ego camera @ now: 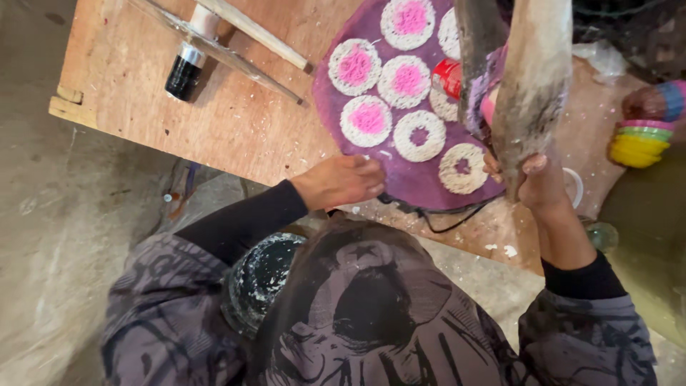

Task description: The person applies pink and white dough to decorative bases using specialized wooden tools and then dips a tool into a container of pink and white mixture.

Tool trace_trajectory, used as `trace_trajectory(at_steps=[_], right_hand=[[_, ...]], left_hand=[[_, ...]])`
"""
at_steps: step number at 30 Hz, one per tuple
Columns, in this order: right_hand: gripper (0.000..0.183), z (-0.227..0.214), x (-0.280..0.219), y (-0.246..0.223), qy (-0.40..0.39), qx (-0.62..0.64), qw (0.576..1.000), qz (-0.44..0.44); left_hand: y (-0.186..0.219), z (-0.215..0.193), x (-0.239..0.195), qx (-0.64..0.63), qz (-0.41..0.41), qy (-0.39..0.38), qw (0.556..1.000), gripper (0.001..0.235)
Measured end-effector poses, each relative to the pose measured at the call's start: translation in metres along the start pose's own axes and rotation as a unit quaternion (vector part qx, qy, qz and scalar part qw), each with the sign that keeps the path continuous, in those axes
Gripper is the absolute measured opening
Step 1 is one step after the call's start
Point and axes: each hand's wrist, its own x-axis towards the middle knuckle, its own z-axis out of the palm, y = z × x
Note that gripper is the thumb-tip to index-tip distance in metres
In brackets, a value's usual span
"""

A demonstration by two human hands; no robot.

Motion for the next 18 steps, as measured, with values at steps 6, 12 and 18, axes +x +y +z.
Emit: trace_trajectory(at_steps=[6,12,18], right_hand=[[0.092,0.007,-0.016,0.017,0.034,-0.029,0.997,-0.059],[0.069,-0.013,-0.039,0.012,0.175,-0.201,0.958,0.102],[0.049,-0.013,-0.027,0.004,0.040,-0.201,0.976,0.076]], left_hand=[[-0.008,0.000,-0.012,-0.080,-0.014,-0.065,0.995,0.036],[-0.004,-0.062,-0.026,-0.054,-0.127,-0.042,0.990,0.056],[-0.055,-0.099,0.042,-0.382,-0.246,0.547,0.703,0.065]])
